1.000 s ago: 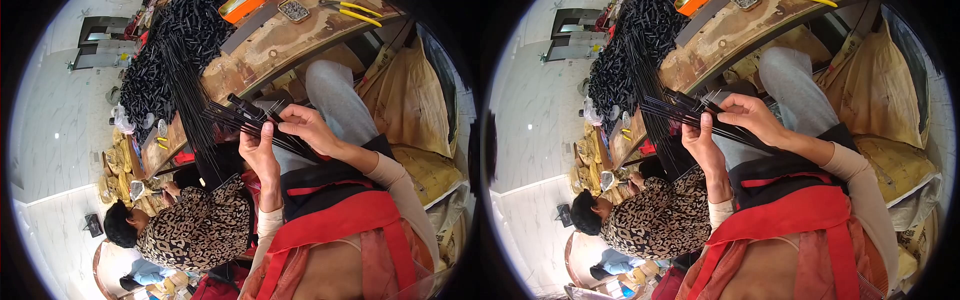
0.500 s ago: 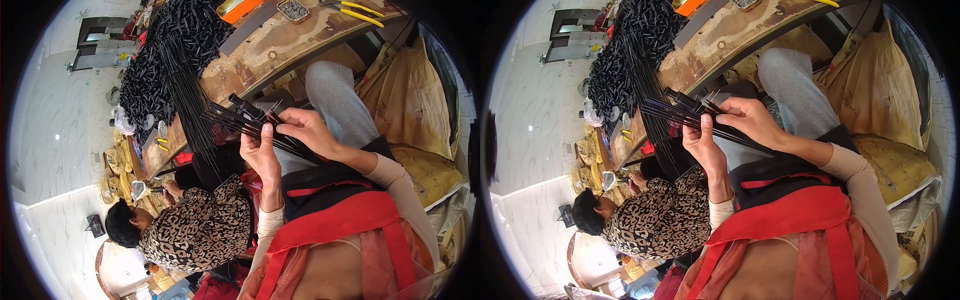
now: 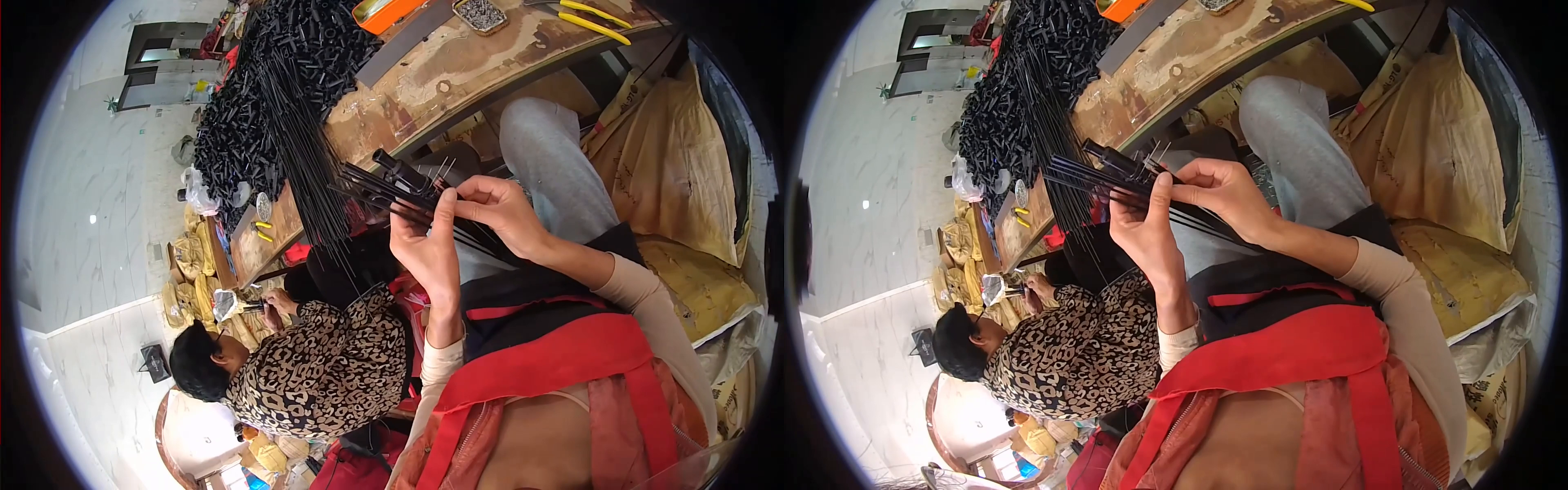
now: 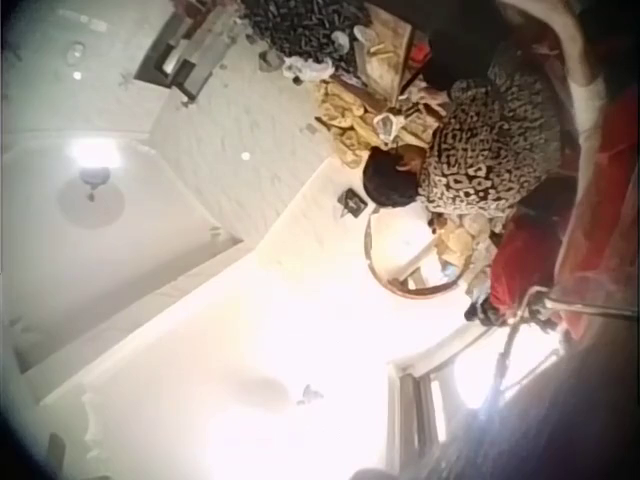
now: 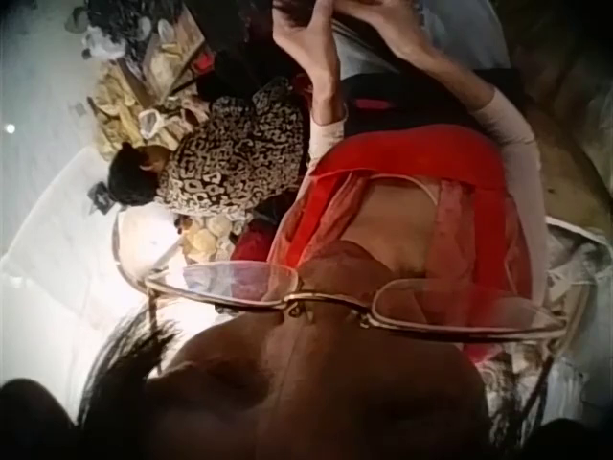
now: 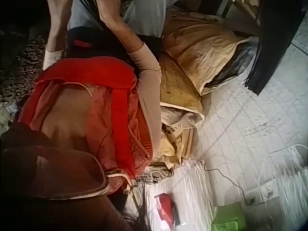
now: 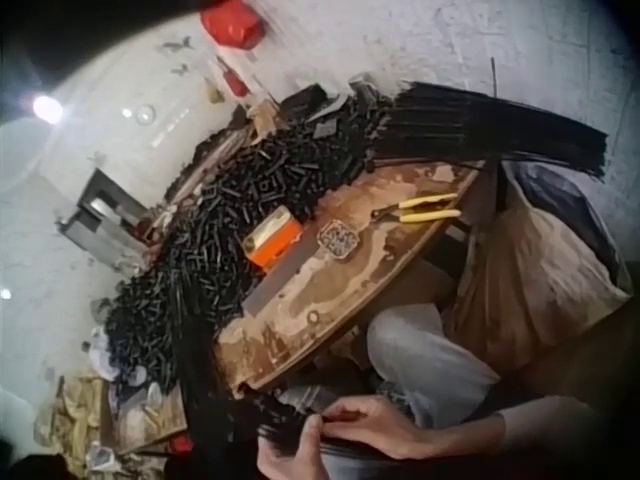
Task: Trimming and assembling black cable bundles at a production workbench.
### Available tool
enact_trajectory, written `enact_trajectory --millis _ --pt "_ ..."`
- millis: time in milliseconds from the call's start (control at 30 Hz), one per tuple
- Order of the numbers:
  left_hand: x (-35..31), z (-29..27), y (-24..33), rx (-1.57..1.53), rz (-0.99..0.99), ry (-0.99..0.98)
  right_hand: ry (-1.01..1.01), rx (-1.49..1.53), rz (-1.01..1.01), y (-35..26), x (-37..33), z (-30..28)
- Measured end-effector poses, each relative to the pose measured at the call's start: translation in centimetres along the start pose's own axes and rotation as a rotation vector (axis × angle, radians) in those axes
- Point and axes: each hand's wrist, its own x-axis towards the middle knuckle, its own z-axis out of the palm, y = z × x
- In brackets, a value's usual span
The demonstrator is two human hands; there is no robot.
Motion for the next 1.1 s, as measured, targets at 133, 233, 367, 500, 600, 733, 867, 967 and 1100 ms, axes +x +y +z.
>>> enact_trajectory --millis 133,233,367,500,600,733,867,967,1100 --pt "0.5 -0.9 0.0 -0.089 -0.032 -0.076 0.015 0.059 -0.082 -0.1 -0.4 0.4" --pt "0.9 -1.0 0.3 -0.187 -0.071 -0.129 -0.024 -0.007 -0.092 -0.7 -0.5 0.2" --pt "0.8 -1.3 0.1 -0.202 -0.074 -0.171 -0.017 0.030 -0.007 -1.2 -0.5 0.4" --pt "0.4 -1.3 0.1 -0.138 0.011 -0.152 0.009 0.110 -0.069 -0.3 -0.4 0.9" --pt "0.3 -1.3 -0.2 -0.075 0.074 -0.131 0.022 0.123 -0.093 0.1 -0.2 1.4" --pt "-0.5 -0.9 -0.7 0.063 0.138 -0.061 0.049 0.170 -0.112 0.4 -0.4 1.6" --pt "-0.3 -0.7 -0.8 0.108 0.122 -0.063 0.033 0.064 -0.050 0.4 -0.2 0.2" --pt "0.0 -1.1 -1.0 -0.037 0.090 -0.106 -0.001 0.058 0.000 0.3 -0.1 -0.1" --pt "0.1 -0.7 -1.2 -0.081 0.082 -0.128 0.011 0.026 0.037 0.2 -0.7 -0.4"
